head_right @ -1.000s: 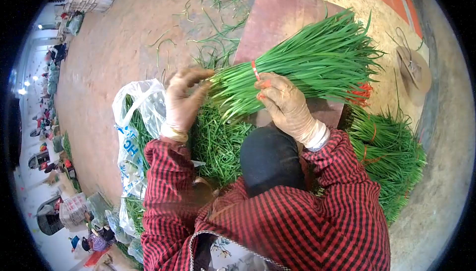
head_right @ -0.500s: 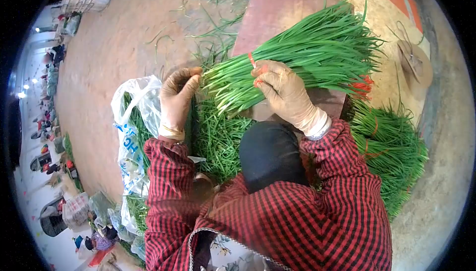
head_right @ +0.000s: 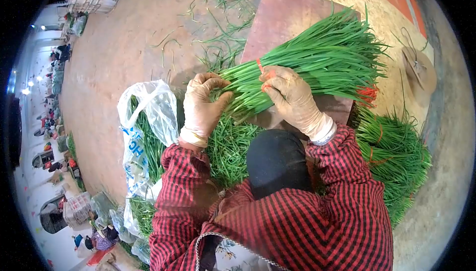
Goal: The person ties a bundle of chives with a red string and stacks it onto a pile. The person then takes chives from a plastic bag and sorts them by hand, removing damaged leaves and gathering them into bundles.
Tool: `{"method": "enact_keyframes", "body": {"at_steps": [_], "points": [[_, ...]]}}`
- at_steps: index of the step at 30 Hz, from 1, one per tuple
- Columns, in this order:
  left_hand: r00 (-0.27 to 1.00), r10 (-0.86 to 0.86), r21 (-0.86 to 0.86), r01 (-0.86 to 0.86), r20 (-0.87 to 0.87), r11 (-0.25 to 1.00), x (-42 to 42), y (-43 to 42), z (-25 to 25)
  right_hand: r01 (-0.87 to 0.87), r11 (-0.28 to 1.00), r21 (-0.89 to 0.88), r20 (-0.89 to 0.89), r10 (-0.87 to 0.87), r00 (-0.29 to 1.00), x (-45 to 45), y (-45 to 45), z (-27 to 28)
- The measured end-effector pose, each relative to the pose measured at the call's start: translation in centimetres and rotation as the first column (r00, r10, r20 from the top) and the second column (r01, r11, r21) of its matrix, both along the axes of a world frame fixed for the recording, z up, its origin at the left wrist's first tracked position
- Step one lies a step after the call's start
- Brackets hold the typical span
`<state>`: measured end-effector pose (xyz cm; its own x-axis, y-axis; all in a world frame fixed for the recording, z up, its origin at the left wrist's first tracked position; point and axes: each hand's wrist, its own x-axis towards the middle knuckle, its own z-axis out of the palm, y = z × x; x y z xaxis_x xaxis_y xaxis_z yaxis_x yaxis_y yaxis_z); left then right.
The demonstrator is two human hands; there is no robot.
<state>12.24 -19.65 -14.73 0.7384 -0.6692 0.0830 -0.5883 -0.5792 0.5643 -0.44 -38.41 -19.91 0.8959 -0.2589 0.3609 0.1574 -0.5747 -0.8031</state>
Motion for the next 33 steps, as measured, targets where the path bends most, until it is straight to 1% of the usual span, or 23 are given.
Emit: {"method": "enact_keyframes", "body": {"at_steps": [2,4,7,9,12,13,15,18,19,20,22,24,25,26,28,29,30,31,32,33], "points": [[1.000,0.017,0.004,-0.017,0.018,1.000,-0.1,0.0,-0.1,0.002,1.000,-0.020,0.010,-0.002,1.000,0.0,0.0,0.1],[0.999,0.037,-0.049,-0.037,-0.014,0.998,0.0,0.1,-0.2,0.003,0.999,-0.042,0.021,-0.002,1.000,0.1,-0.1,0.1],[0.998,0.038,-0.079,-0.041,-0.046,0.996,-0.1,0.1,-0.4,-0.018,1.000,-0.016,0.030,0.019,0.999,0.0,-0.1,0.0],[0.997,0.038,-0.103,-0.044,-0.063,0.994,0.0,0.1,-0.8,-0.009,0.998,0.054,-0.007,0.009,1.000,0.0,0.0,-0.1],[0.997,0.035,-0.151,-0.044,-0.064,0.988,0.0,0.3,-1.2,-0.001,0.998,0.056,0.023,0.000,1.000,0.0,0.1,-0.3],[0.998,0.047,-0.166,-0.055,-0.050,0.985,0.0,0.5,-1.4,0.001,0.998,0.057,0.018,-0.002,1.000,-0.1,0.0,-0.3],[0.998,0.060,-0.184,-0.060,-0.006,0.981,0.2,1.0,-1.1,-0.037,0.993,0.116,0.031,0.033,0.999,0.0,-0.1,-0.2],[0.994,0.102,-0.164,-0.093,0.049,0.982,0.9,3.1,-0.5,-0.040,0.996,0.078,0.041,0.037,0.998,-0.1,-0.2,-0.2],[0.988,0.152,-0.142,-0.155,-0.032,0.978,0.7,3.6,0.4,-0.038,0.996,0.079,0.045,0.034,0.998,-0.1,-0.3,-0.2],[0.986,0.166,-0.147,-0.161,0.022,0.976,1.0,4.5,0.3,-0.030,0.994,0.109,0.032,0.027,0.999,-0.2,-0.2,-0.2],[0.969,0.238,-0.201,-0.220,0.068,0.955,1.9,6.8,0.3,-0.024,0.989,0.144,0.021,0.022,1.000,-0.1,0.0,-0.3],[0.923,0.360,-0.204,-0.330,0.134,0.922,3.3,9.9,0.3,-0.026,0.986,0.167,0.047,0.019,0.999,-0.2,0.0,-0.5],[0.879,0.436,-0.144,-0.414,0.191,0.899,3.6,10.9,0.6,-0.026,0.986,0.167,0.049,0.018,0.999,-0.2,-0.1,-0.5],[0.876,0.446,-0.168,-0.419,0.184,0.892,4.7,13.0,-0.6,-0.019,0.990,0.140,0.044,0.013,0.999,-0.3,0.0,-0.5],[0.805,0.373,-0.087,-0.377,0.462,0.922,3.7,10.6,1.9,-0.017,0.993,0.114,0.049,0.011,0.999,-0.2,0.0,-0.5],[0.896,0.315,-0.138,-0.285,0.314,0.949,2.6,8.4,3.3,-0.005,0.998,0.070,0.052,0.002,0.999,-0.1,-0.1,-0.5],[0.959,0.233,-0.203,-0.199,0.162,0.959,1.5,5.7,4.3,0.005,1.000,0.025,0.056,-0.007,0.998,0.1,0.0,-0.5],[0.963,0.037,-0.034,-0.029,0.267,0.999,0.9,3.2,5.0,-0.003,1.000,0.025,0.060,0.002,0.998,0.3,0.1,-0.4],[0.928,-0.175,0.150,0.132,0.330,0.980,0.2,0.8,5.1,0.006,0.999,0.038,0.062,-0.008,0.998,0.4,0.0,-0.1],[0.912,-0.265,0.230,0.198,0.313,0.953,-0.8,-1.5,4.4,0.017,0.999,0.046,0.063,-0.020,0.998,0.5,-0.1,0.2]]}}
